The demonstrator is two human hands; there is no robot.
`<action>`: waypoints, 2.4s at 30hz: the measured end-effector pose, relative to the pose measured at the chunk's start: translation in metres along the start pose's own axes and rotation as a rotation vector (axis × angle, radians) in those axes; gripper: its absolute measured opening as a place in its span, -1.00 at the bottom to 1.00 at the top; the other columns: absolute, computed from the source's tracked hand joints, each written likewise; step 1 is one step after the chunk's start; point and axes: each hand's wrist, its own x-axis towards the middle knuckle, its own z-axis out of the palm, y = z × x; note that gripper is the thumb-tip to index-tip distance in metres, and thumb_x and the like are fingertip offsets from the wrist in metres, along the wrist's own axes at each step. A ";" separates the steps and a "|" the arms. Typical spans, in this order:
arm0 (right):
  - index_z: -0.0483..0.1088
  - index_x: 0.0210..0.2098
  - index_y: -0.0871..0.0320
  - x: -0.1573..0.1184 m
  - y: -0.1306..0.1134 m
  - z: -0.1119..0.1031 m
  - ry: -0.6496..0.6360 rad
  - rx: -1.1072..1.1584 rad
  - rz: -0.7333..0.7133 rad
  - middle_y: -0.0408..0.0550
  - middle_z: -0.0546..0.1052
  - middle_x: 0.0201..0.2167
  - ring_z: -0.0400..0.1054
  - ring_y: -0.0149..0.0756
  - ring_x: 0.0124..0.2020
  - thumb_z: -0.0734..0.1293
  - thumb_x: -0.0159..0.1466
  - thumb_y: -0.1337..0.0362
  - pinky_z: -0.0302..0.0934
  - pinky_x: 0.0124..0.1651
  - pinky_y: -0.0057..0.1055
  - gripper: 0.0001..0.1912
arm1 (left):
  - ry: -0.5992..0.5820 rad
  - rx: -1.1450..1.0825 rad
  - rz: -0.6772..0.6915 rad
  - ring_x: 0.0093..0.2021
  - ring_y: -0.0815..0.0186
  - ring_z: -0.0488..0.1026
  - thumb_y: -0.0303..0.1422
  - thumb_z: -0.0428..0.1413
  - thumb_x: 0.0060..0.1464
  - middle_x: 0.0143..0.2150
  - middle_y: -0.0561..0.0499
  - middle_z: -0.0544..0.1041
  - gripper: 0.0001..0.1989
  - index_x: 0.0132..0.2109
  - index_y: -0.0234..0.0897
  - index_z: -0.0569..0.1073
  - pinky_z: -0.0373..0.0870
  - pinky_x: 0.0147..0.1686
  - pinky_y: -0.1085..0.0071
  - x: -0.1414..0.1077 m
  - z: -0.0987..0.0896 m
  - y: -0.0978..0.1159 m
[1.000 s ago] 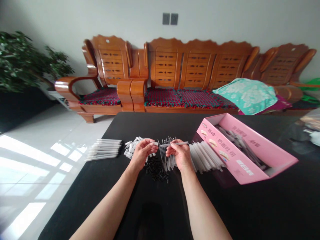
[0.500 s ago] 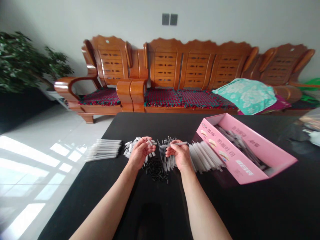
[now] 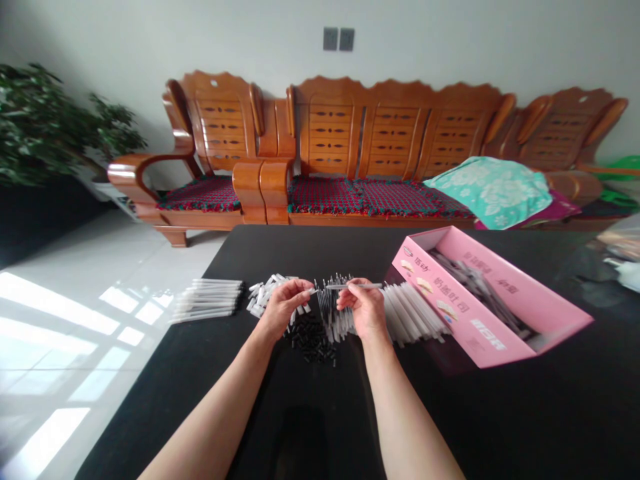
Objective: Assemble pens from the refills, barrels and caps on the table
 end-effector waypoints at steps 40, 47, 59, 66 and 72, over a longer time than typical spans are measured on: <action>0.46 -0.45 0.20 -0.004 0.002 0.005 -0.034 -0.069 0.169 -0.12 0.55 -0.64 0.38 -0.37 -0.72 0.50 0.02 0.26 0.33 -0.71 -0.48 -0.82 | -0.066 0.246 -0.017 -0.62 0.42 0.37 -0.17 0.21 0.04 -0.58 0.04 0.45 -0.70 -0.29 -0.38 0.50 0.31 -0.65 0.54 -0.008 0.014 -0.001; 0.48 -0.47 0.22 0.000 0.009 0.000 0.037 0.024 0.239 -0.12 0.54 -0.66 0.40 -0.38 -0.72 0.50 -0.02 0.32 0.29 -0.73 -0.55 -0.85 | -0.044 0.491 0.103 -0.60 0.40 0.39 -0.29 0.08 0.16 -0.55 0.07 0.45 -0.81 -0.26 -0.31 0.52 0.32 -0.58 0.52 -0.013 0.022 0.004; 0.49 -0.39 0.21 -0.005 0.008 0.010 0.013 0.004 0.184 -0.11 0.58 -0.60 0.45 -0.35 -0.66 0.53 0.01 0.24 0.39 -0.65 -0.51 -0.76 | -0.034 0.495 0.124 -0.53 0.33 0.45 -0.24 0.09 0.15 -0.52 0.03 0.49 -0.78 -0.21 -0.25 0.57 0.35 -0.49 0.46 -0.011 0.017 0.010; 0.48 -0.21 0.19 -0.003 0.002 0.007 0.010 0.019 0.092 -0.11 0.59 -0.57 0.45 -0.34 -0.63 0.49 0.11 0.14 0.39 -0.62 -0.46 -0.68 | 0.255 0.366 0.227 -0.54 0.42 0.35 -0.24 0.17 0.07 -0.50 0.07 0.44 -0.78 -0.21 -0.31 0.52 0.29 -0.52 0.52 0.002 -0.042 0.035; 0.48 -0.22 0.19 -0.002 0.003 0.006 0.006 -0.011 0.079 -0.12 0.58 -0.58 0.44 -0.34 -0.64 0.48 0.12 0.15 0.37 -0.63 -0.45 -0.70 | 0.777 0.635 0.253 -0.44 0.36 0.38 -0.17 0.04 0.13 -0.46 0.04 0.46 -0.68 -0.22 -0.31 0.55 0.30 -0.40 0.49 -0.010 -0.140 0.060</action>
